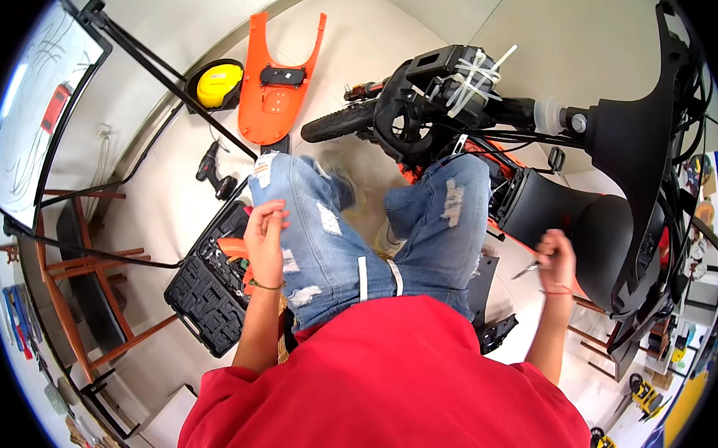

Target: The person unscrews the front fender of an electric scooter using a hand tool, detaches the fender, and places it aside. Afterward, the person moves the scooter and opens its seat compartment by hand.

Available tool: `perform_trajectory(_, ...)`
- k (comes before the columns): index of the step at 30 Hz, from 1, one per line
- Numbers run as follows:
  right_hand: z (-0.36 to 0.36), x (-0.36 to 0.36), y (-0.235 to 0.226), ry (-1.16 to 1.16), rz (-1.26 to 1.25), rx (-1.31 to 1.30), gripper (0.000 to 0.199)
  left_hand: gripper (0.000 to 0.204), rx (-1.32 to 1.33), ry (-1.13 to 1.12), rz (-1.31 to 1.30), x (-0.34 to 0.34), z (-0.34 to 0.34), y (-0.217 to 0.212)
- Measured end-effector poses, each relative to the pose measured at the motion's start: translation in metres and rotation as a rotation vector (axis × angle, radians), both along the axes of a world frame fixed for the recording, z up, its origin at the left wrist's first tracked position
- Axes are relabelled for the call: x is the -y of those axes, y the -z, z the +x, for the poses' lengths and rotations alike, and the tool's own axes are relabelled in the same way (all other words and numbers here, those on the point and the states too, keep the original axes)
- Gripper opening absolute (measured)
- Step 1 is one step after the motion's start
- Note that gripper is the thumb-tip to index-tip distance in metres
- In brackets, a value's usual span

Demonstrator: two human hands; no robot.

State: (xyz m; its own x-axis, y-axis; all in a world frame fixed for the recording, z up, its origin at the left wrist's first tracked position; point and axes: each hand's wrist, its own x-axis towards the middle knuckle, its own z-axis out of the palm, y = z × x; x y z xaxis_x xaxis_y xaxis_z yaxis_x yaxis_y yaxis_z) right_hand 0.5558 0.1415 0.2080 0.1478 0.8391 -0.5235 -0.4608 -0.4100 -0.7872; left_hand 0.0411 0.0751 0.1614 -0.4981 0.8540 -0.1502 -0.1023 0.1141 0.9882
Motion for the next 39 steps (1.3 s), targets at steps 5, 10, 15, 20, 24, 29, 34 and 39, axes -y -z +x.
perform_trajectory(5, 0.085, 0.048, -0.085, 0.202, 0.474, -0.239, 0.037, 0.015, 0.026, 0.125, 0.014, -0.017, 0.02, 0.024)
perform_trajectory(10, 0.133, 0.101, -0.137, 0.19, 0.63, 0.139, 0.068, 0.015, 0.125, 0.288, -0.036, -0.034, 0.033, 0.043)
perform_trajectory(15, 0.107, 0.121, -0.164, 0.065, 0.559, 0.12, 0.049, 0.013, 0.178, 0.437, -0.01, -0.062, 0.043, 0.036)
perform_trajectory(20, 0.069, 0.156, -0.163, -0.169, 0.608, -0.034, 0.039, 0.014, 0.198, 0.497, -0.022, -0.054, 0.045, 0.049)
perform_trajectory(24, 0.002, 0.17, -0.177, -0.169, 0.606, 0.042, 0.041, 0.014, 0.286, 0.491, -0.033, -0.038, 0.07, 0.061)
perform_trajectory(29, -0.073, 0.146, -0.195, -0.546, 0.672, -0.252, 0.037, 0.015, 0.216, 0.589, -0.013, -0.034, 0.088, 0.038)
perform_trajectory(34, -0.188, 0.141, -0.209, -0.028, 0.863, -0.247, 0.038, 0.014, 0.229, 0.617, 0.032, -0.039, 0.079, 0.024)
perform_trajectory(39, -0.258, 0.124, -0.239, -0.096, 0.904, -0.307, 0.058, 0.014, 0.282, 0.628, 0.152, -0.036, 0.073, -0.004)
